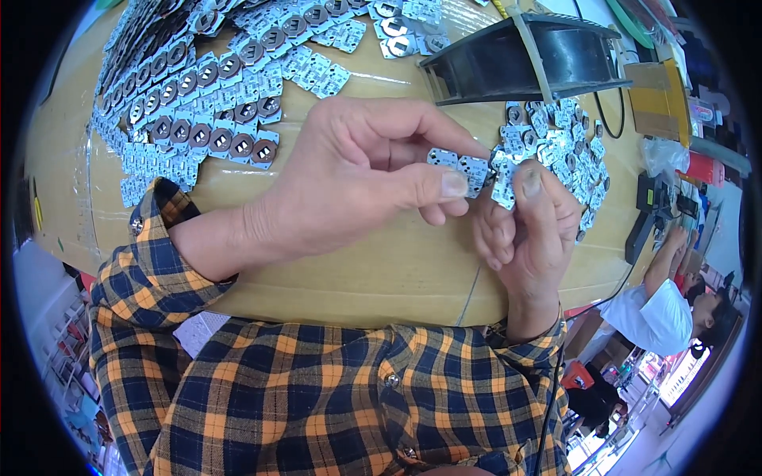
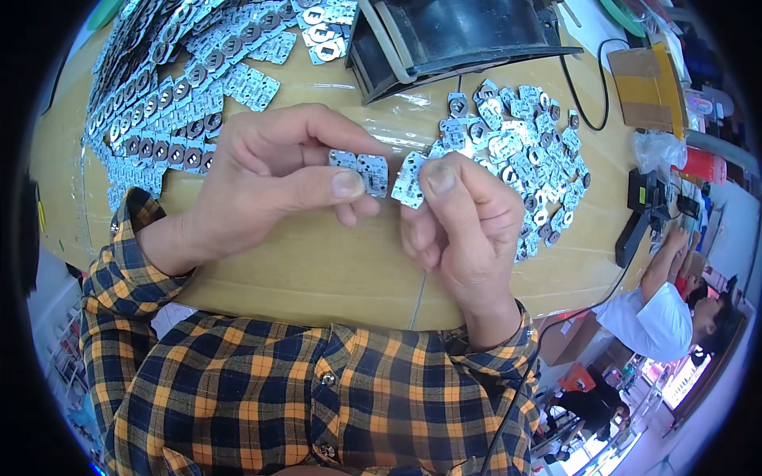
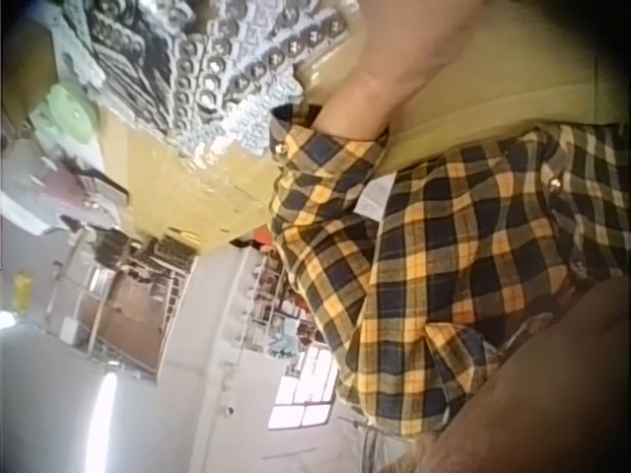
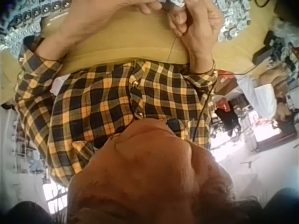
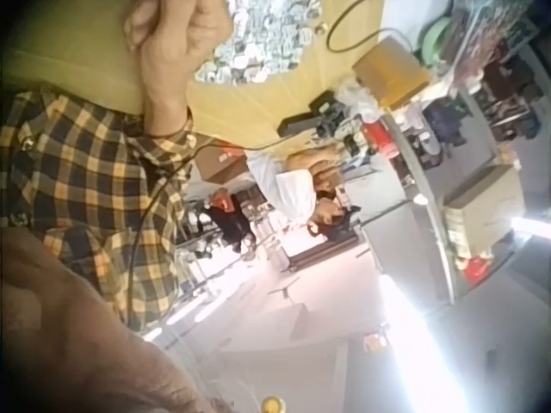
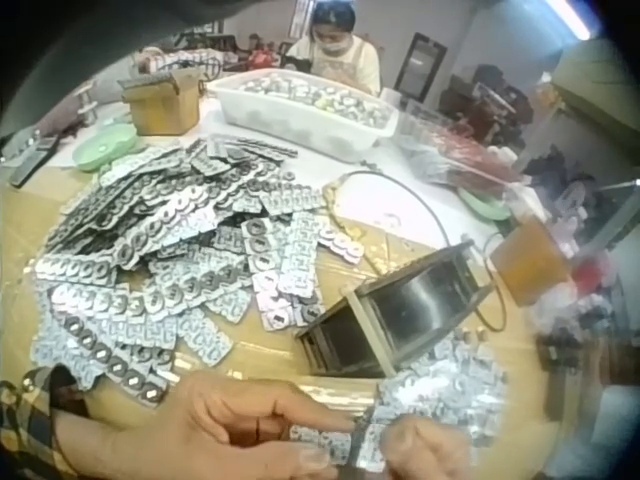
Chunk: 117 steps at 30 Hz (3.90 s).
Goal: Assembling small LED circuit board components by manually snapping them together.
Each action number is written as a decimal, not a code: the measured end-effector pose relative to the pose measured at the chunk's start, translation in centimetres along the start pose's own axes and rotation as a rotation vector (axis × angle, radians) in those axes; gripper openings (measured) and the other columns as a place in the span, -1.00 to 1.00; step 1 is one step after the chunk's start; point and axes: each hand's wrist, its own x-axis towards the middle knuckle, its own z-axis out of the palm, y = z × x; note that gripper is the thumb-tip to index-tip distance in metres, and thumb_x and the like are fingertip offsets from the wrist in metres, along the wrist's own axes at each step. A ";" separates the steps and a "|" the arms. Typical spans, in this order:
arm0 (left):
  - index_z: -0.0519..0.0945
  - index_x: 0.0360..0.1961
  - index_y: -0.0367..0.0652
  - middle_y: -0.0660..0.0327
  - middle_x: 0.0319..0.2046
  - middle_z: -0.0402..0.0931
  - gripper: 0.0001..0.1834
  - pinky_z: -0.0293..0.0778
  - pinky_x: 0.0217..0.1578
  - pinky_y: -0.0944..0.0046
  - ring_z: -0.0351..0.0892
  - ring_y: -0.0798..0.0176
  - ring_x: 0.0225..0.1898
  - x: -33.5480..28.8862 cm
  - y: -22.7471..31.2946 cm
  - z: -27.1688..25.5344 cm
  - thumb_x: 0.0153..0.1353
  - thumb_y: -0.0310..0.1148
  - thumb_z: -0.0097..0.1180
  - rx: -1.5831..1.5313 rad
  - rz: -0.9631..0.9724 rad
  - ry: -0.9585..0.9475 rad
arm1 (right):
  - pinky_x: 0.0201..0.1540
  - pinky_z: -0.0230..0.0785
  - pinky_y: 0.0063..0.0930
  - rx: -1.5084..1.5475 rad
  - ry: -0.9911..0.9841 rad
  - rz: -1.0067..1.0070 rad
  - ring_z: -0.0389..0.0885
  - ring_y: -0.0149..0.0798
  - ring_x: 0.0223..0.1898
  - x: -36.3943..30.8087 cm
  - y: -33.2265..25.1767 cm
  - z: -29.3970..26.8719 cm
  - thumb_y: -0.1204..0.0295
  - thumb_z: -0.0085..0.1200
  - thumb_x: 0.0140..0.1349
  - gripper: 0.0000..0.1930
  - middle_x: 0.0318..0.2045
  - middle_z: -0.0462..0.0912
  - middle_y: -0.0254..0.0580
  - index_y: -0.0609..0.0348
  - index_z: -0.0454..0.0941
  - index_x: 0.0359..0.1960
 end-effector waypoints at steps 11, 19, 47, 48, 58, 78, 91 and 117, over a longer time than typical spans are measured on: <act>0.59 -0.12 -0.40 0.14 -0.33 0.56 -0.78 0.57 -0.38 0.48 0.64 0.40 -0.37 -0.5 0.0 1.0 0.20 -0.70 0.09 0.416 0.299 0.108 | -0.78 -0.06 -0.64 -0.291 -0.029 -0.037 0.12 -0.58 -0.84 -0.1 0.2 -0.3 0.36 -0.12 0.44 -0.68 -0.78 0.30 -0.39 0.25 0.36 -0.50; 0.59 -0.11 -0.39 0.11 -0.30 0.56 -0.76 0.58 -0.35 0.48 0.65 0.37 -0.35 -0.7 -0.1 0.9 0.18 -0.73 0.09 0.486 0.312 0.135 | -0.73 -0.03 -0.70 -0.132 0.009 0.052 0.22 -0.65 -0.78 0.0 0.1 0.0 0.38 -0.02 0.41 -0.69 -0.76 0.39 -0.43 0.27 0.49 -0.52; 0.57 -0.10 -0.43 0.05 -0.26 0.59 -0.77 0.62 -0.33 0.44 0.66 0.34 -0.31 -0.3 0.0 0.5 0.20 -0.71 0.07 0.412 0.315 -0.067 | -0.73 -0.01 -0.63 -0.364 0.023 -0.078 0.15 -0.58 -0.79 -0.1 -0.6 -0.6 0.40 -0.09 0.41 -0.65 -0.77 0.29 -0.43 0.23 0.36 -0.59; 0.57 -0.09 -0.41 0.09 -0.29 0.60 -0.78 0.60 -0.35 0.46 0.65 0.36 -0.34 -0.3 0.0 0.8 0.22 -0.68 0.08 0.297 0.166 0.005 | -0.69 0.00 -0.63 -0.472 0.062 -0.089 0.15 -0.59 -0.76 -0.2 -0.9 -0.6 0.41 -0.06 0.40 -0.64 -0.76 0.29 -0.44 0.23 0.36 -0.61; 0.54 0.00 -0.32 0.21 -0.42 0.62 -0.73 0.56 -0.44 0.47 0.64 0.42 -0.42 0.0 -0.3 0.4 0.28 -0.52 0.11 0.191 0.041 0.140 | -0.63 0.13 -0.45 -1.051 0.338 -0.465 0.23 -0.40 -0.72 0.7 -0.2 -3.4 0.53 0.01 0.31 -0.72 -0.74 0.31 -0.17 0.30 0.33 -0.59; 0.57 -0.11 -0.39 0.17 -0.43 0.62 -0.78 0.56 -0.44 0.53 0.65 0.41 -0.43 -0.4 0.0 0.7 0.24 -0.53 0.18 0.071 -0.003 -0.028 | -0.57 0.14 -0.60 -0.685 -0.119 -0.176 0.33 -0.52 -0.66 -0.8 -1.5 -1.0 0.43 -0.08 0.39 -0.72 -0.65 0.45 -0.35 0.30 0.50 -0.49; 0.58 -0.15 -0.36 0.17 -0.43 0.63 -0.81 0.53 -0.51 0.55 0.65 0.43 -0.47 -0.5 0.3 0.5 0.22 -0.53 0.20 0.133 -0.086 -0.004 | -0.61 0.16 -0.71 -0.794 -0.182 -0.348 0.40 -0.60 -0.67 -0.4 -0.5 -1.5 0.34 -0.10 0.37 -0.68 -0.63 0.50 -0.32 0.39 0.56 -0.36; 0.55 -0.18 -0.41 0.19 -0.34 0.56 -0.83 0.54 -0.37 0.54 0.61 0.49 -0.37 -0.8 -0.4 1.1 0.19 -0.71 0.08 0.400 0.291 0.075 | -0.67 0.01 -0.75 -0.278 -0.005 -0.010 0.24 -0.68 -0.72 -0.8 0.2 0.0 0.41 0.01 0.37 -0.74 -0.72 0.42 -0.47 0.21 0.48 -0.51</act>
